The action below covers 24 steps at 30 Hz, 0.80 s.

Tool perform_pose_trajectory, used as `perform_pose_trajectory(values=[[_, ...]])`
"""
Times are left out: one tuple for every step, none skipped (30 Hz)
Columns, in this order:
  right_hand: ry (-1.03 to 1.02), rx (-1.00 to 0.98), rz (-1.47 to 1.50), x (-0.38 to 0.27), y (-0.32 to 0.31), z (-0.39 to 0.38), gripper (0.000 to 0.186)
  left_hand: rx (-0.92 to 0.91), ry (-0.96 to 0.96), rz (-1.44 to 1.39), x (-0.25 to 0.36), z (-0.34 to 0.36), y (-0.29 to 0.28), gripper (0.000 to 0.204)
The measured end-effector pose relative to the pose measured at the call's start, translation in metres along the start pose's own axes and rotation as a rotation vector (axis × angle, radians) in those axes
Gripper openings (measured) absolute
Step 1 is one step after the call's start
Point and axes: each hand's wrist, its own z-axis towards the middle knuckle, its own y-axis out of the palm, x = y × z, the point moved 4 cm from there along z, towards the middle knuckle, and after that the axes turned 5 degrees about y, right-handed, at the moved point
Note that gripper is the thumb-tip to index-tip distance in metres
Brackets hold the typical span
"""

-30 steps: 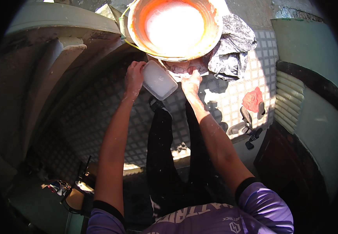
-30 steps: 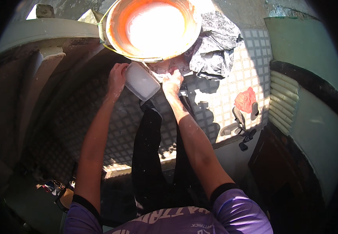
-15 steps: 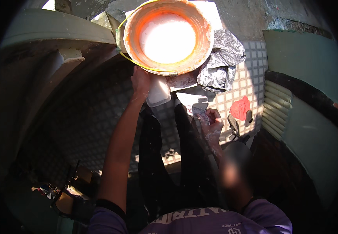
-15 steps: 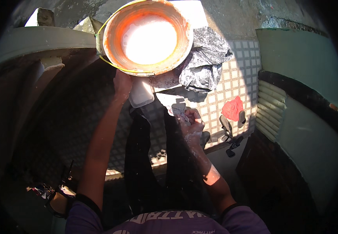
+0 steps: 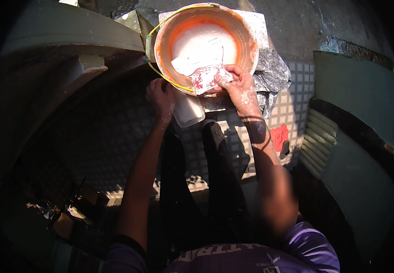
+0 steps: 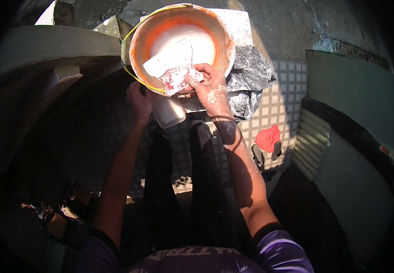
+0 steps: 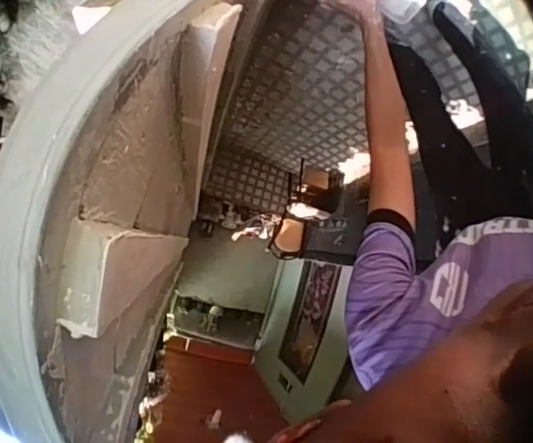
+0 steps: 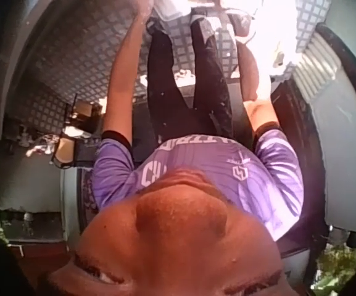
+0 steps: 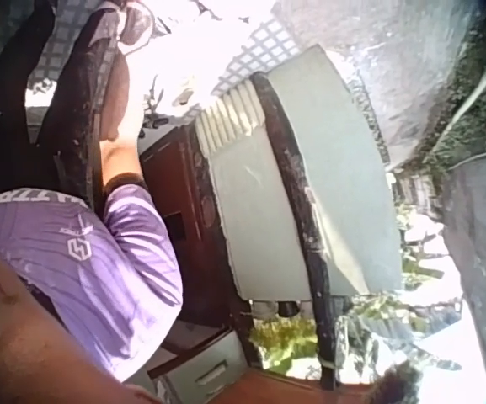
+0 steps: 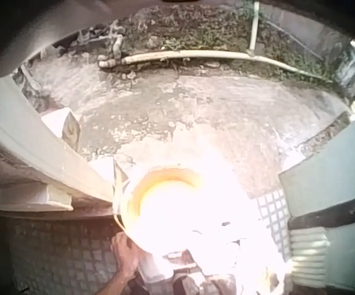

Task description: Washing plastic food containers in a bucket of soapy water.

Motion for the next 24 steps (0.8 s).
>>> perform_pose_trajectory(values=[[0.089, -0.039, 0.067, 0.007, 0.000, 0.019, 0.034, 0.002, -0.001, 0.006, 0.001, 0.002, -0.012, 0.013], [0.176, -0.077, 0.131, 0.012, 0.002, 0.036, 0.033, 0.109, -0.007, 0.040, 0.004, 0.005, -0.029, 0.013], [0.253, -0.099, 0.211, 0.017, 0.001, 0.050, 0.034, 0.215, -0.012, 0.073, 0.008, 0.008, -0.044, 0.012], [0.253, -0.111, 0.216, 0.021, 0.003, 0.063, 0.034, 0.220, -0.010, 0.084, 0.014, 0.014, -0.057, 0.012], [0.298, -0.132, 0.333, 0.028, 0.001, 0.073, 0.035, 0.238, 0.086, -0.040, 0.027, 0.020, -0.066, 0.013], [0.342, -0.150, 0.450, 0.035, -0.003, 0.084, 0.036, 0.252, 0.182, -0.167, 0.040, 0.026, -0.075, 0.014], [0.421, -0.115, 0.509, 0.044, 0.000, 0.094, 0.039, 0.227, 0.255, -0.208, 0.054, 0.032, -0.084, 0.018], [0.424, -0.116, 0.513, 0.049, 0.000, 0.098, 0.039, 0.223, 0.255, -0.204, 0.063, 0.039, -0.087, 0.018], [0.400, -0.144, 0.510, 0.053, -0.001, 0.102, 0.039, 0.153, 0.279, -0.372, 0.075, 0.045, -0.084, 0.020], [0.377, -0.178, 0.510, 0.055, 0.001, 0.104, 0.040, 0.082, 0.301, -0.533, 0.088, 0.054, -0.083, 0.022], [0.383, -0.176, 0.512, 0.058, 0.001, 0.103, 0.040, 0.045, 0.253, -0.625, 0.102, 0.064, -0.077, 0.029], [0.382, -0.187, 0.529, 0.062, 0.002, 0.103, 0.037, -0.029, 0.294, -0.509, 0.105, 0.072, -0.067, 0.041], [0.379, -0.200, 0.543, 0.063, 0.002, 0.103, 0.035, -0.041, 0.296, -0.459, 0.111, 0.079, -0.057, 0.048], [0.380, -0.197, 0.545, 0.063, 0.003, 0.102, 0.035, -0.054, 0.300, -0.407, 0.117, 0.084, -0.047, 0.055], [0.394, -0.241, 0.508, 0.063, 0.006, 0.100, 0.032, -0.145, 0.201, -0.482, 0.116, 0.089, -0.034, 0.061], [0.405, -0.287, 0.472, 0.062, 0.008, 0.098, 0.029, -0.235, 0.102, -0.556, 0.114, 0.094, -0.022, 0.068], [0.420, -0.364, 0.483, 0.061, 0.009, 0.099, 0.029, -0.304, 0.025, -0.684, 0.107, 0.101, -0.009, 0.064], [0.419, -0.367, 0.488, 0.062, 0.011, 0.100, 0.029, -0.305, 0.027, -0.679, 0.097, 0.110, 0.000, 0.064], [0.341, -0.296, 0.393, 0.061, 0.012, 0.102, 0.039, -0.417, 0.039, -0.630, 0.086, 0.115, 0.016, 0.060], [0.262, -0.221, 0.297, 0.058, 0.010, 0.103, 0.048, -0.530, 0.052, -0.582, 0.085, 0.117, 0.026, 0.055], [0.193, -0.104, 0.273, 0.053, 0.006, 0.107, 0.069, -0.493, 0.077, -0.521, 0.084, 0.117, 0.032, 0.046], [0.194, -0.104, 0.279, 0.049, 0.010, 0.106, 0.069, -0.497, 0.079, -0.516, 0.080, 0.117, 0.037, 0.046], [0.076, -0.001, 0.154, 0.041, 0.011, 0.107, 0.077, -0.490, 0.015, -0.510, 0.070, 0.117, 0.043, 0.045], [-0.041, 0.100, 0.029, 0.033, 0.012, 0.105, 0.085, -0.482, -0.050, -0.503, 0.059, 0.116, 0.046, 0.044]])
